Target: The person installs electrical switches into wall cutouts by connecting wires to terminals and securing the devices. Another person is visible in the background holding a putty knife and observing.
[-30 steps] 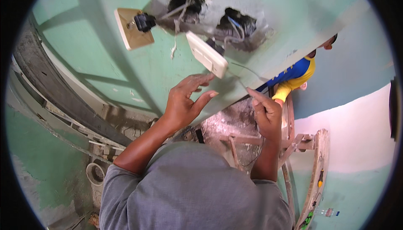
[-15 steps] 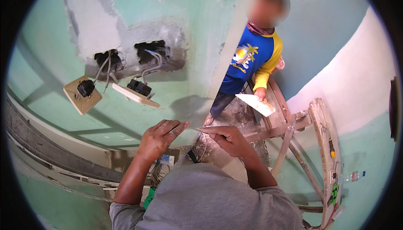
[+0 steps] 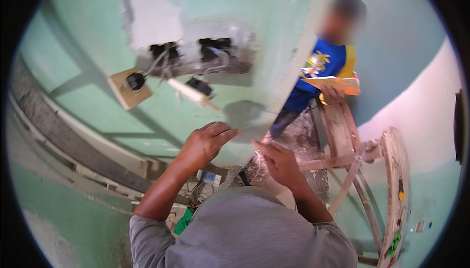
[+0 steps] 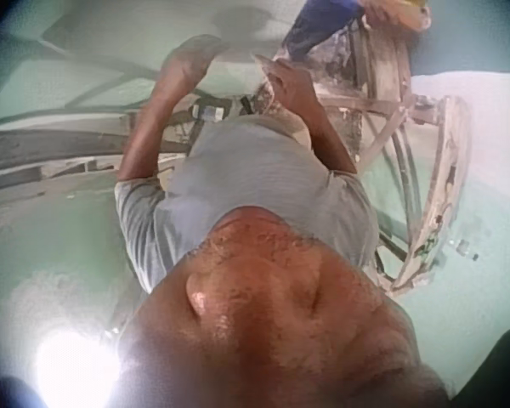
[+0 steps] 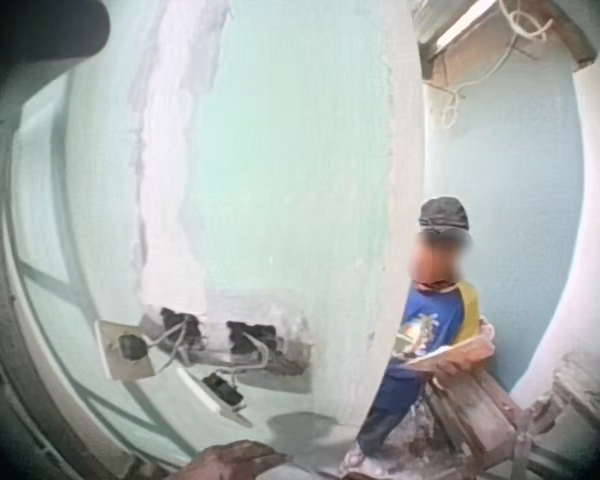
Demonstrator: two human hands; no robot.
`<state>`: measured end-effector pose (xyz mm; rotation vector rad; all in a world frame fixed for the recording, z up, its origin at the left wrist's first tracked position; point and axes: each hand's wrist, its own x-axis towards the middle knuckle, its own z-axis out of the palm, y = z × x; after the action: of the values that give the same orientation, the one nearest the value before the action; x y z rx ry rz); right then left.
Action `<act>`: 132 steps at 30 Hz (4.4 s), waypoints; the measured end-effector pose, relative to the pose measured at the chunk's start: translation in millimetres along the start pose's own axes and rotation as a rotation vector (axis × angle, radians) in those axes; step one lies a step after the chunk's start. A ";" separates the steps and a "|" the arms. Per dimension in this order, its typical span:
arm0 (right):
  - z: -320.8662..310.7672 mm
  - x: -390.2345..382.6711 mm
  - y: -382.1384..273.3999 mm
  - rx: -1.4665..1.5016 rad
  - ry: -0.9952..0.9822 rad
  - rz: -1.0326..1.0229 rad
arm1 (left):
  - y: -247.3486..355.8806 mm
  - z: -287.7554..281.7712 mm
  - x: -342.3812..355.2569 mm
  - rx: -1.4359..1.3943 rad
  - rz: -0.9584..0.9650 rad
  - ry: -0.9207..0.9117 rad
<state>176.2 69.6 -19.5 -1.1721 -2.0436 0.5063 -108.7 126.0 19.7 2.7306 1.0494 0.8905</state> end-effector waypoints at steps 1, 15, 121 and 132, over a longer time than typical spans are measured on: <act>-4.1 5.3 -5.6 0.010 0.030 -0.015 | 2.0 0.2 1.4 -0.038 -0.060 0.088; -29.6 90.6 -31.5 0.181 0.280 -0.189 | -7.4 -27.0 12.2 -0.797 -0.275 0.723; -12.4 195.6 -61.5 0.226 0.156 -0.258 | 5.3 -46.4 58.9 -0.899 -0.160 0.797; -15.2 194.9 -78.1 0.047 0.143 -0.168 | 8.8 -40.5 57.1 -0.969 -0.228 0.789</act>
<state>77.8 197.1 116.0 -0.9702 -1.9752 0.3749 -91.6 150.6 83.6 1.4448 0.6620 1.8558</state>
